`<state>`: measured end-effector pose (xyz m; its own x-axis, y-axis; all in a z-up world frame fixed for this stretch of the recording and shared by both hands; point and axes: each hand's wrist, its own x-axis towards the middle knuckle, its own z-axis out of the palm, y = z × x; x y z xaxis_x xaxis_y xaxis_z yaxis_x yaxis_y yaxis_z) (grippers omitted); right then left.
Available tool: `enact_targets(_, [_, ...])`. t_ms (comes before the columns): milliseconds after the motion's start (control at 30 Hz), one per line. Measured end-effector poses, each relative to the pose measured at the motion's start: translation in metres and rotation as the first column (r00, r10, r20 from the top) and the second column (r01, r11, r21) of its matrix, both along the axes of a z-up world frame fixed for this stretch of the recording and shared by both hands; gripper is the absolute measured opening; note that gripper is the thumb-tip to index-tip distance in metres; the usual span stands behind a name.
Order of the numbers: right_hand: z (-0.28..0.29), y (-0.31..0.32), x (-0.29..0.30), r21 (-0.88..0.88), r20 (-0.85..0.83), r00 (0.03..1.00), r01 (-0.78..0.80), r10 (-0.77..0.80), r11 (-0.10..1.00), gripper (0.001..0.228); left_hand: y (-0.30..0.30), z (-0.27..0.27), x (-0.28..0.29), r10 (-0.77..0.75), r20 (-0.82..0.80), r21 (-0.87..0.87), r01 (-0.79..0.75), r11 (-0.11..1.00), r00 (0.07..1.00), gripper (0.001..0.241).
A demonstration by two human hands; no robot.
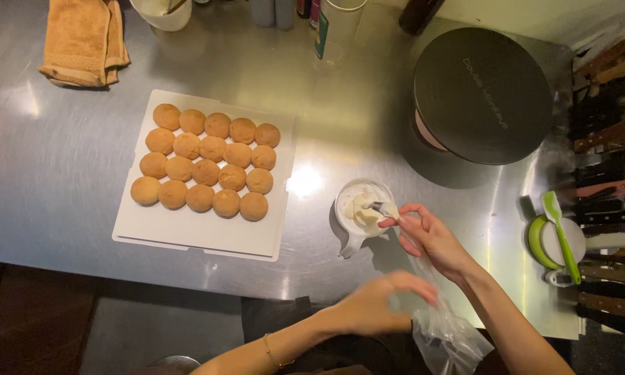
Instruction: The recorder prepares a piping bag by cutting the tip, inserting a nozzle, and filling it with whipped cream using a spatula.
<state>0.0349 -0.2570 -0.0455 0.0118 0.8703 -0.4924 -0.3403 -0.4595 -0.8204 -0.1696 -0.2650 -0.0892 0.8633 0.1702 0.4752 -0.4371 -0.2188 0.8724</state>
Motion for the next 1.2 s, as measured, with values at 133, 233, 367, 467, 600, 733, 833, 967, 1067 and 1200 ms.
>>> enact_targets(133, [-0.017,-0.015,-0.012,-0.114,0.387,0.920,-0.023,0.066,0.993,0.022,0.015,-0.069,0.034,0.029,-0.377,-0.926,-0.376,-0.033,0.926,0.047])
enact_targets(233, [-0.024,-0.024,-0.037,-0.007,0.578,0.816,0.037,-0.026,0.999,0.021,0.036,-0.044,0.051,0.051,-0.371,-0.894,-0.341,-0.290,0.927,0.051])
enact_targets(367, [-0.015,-0.026,-0.066,0.267,0.812,0.525,0.053,-0.254,0.962,0.018,0.046,-0.019,0.056,0.090,-0.329,-0.886,-0.274,-0.374,0.940,0.050])
enact_targets(467, [-0.025,-0.023,-0.076,0.321,0.753,0.545,0.184,-0.368,0.929,0.014,0.029,-0.056,0.065,0.127,-0.340,-0.879,-0.267,-0.395,0.932,0.044])
enact_targets(600, [-0.031,-0.012,-0.085,0.242,0.837,0.443,0.228,-0.322,0.943,0.014,0.028,-0.049,0.062,0.163,-0.345,-0.891,-0.268,-0.367,0.924,0.042])
enact_targets(733, [-0.018,0.003,-0.093,0.194,0.883,0.356,0.319,-0.307,0.928,0.027,0.029,-0.040,0.061,0.072,-0.415,-0.847,-0.357,-0.393,0.907,0.045])
enact_targets(833, [-0.010,0.008,-0.093,0.108,0.939,0.280,0.312,-0.201,0.944,0.032,0.028,-0.048,0.064,0.042,-0.421,-0.824,-0.362,-0.436,0.906,0.046])
enact_targets(967, [-0.007,0.001,-0.087,0.076,0.995,0.053,0.193,-0.088,0.978,0.026,0.031,-0.044,0.067,0.072,-0.391,-0.829,-0.316,-0.462,0.918,0.042])
enact_targets(1067, [0.002,-0.005,-0.076,0.186,0.833,0.470,0.260,-0.293,0.948,0.017,0.039,-0.027,0.062,0.104,-0.373,-0.852,-0.297,-0.432,0.922,0.039])
enact_targets(1200, [-0.013,-0.009,-0.077,0.178,0.747,0.590,0.268,-0.308,0.947,0.016,0.035,-0.034,0.064,0.110,-0.365,-0.866,-0.294,-0.405,0.925,0.040])
